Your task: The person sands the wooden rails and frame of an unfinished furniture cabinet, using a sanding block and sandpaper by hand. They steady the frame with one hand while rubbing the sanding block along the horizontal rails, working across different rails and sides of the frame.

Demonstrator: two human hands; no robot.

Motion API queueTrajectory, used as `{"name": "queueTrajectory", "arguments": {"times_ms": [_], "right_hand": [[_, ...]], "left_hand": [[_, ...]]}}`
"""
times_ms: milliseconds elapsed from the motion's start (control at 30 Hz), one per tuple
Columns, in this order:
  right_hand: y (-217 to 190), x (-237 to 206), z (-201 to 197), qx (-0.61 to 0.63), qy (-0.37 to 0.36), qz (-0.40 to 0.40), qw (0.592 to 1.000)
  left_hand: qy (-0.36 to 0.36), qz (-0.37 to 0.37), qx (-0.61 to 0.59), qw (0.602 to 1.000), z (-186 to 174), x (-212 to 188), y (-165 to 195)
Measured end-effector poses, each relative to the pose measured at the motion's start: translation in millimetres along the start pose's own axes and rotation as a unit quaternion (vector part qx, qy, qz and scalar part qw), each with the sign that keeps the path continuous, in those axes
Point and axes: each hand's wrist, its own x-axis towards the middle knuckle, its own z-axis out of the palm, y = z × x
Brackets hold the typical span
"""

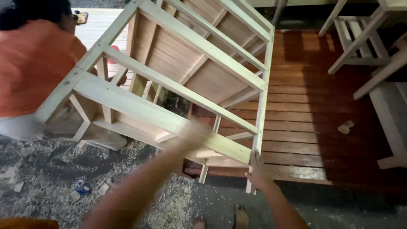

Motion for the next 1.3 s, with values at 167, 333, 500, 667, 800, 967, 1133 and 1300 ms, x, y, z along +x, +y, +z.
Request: {"name": "queueTrajectory", "arguments": {"times_ms": [167, 333, 500, 667, 800, 967, 1133, 1300], "right_hand": [[12, -2, 11, -0.046, 0.073, -0.046, 0.995], [25, 6, 1, -0.040, -0.010, 0.006, 0.999], [37, -1, 0, -0.011, 0.011, -0.016, 1.000], [51, -7, 7, -0.020, 0.040, -0.050, 0.998], [62, -7, 2, 0.005, 0.042, -0.059, 0.997], [71, -6, -2, -0.028, 0.008, -0.054, 0.998], [82, -6, 1, -0.048, -0.027, -0.067, 0.996], [93, -9, 3, 0.021, -0.044, -0.057, 0.997]], "left_hand": [[-0.111, -0.165, 0.016, 0.980, -64, -51, -135], [0.020, 0.043, 0.007, 0.999, -7, 20, -37], [-0.122, 0.109, 0.009, 0.986, 61, 114, 124], [-0.149, -0.050, -0.096, 0.983, 35, 75, 85], [-0.129, -0.018, -0.043, 0.991, 23, 55, 35], [-0.042, 0.128, -0.029, 0.990, 74, 119, 118], [-0.037, 0.067, -0.054, 0.996, 98, 137, 164], [-0.119, 0.018, -0.008, 0.993, 80, 122, 149]]}}
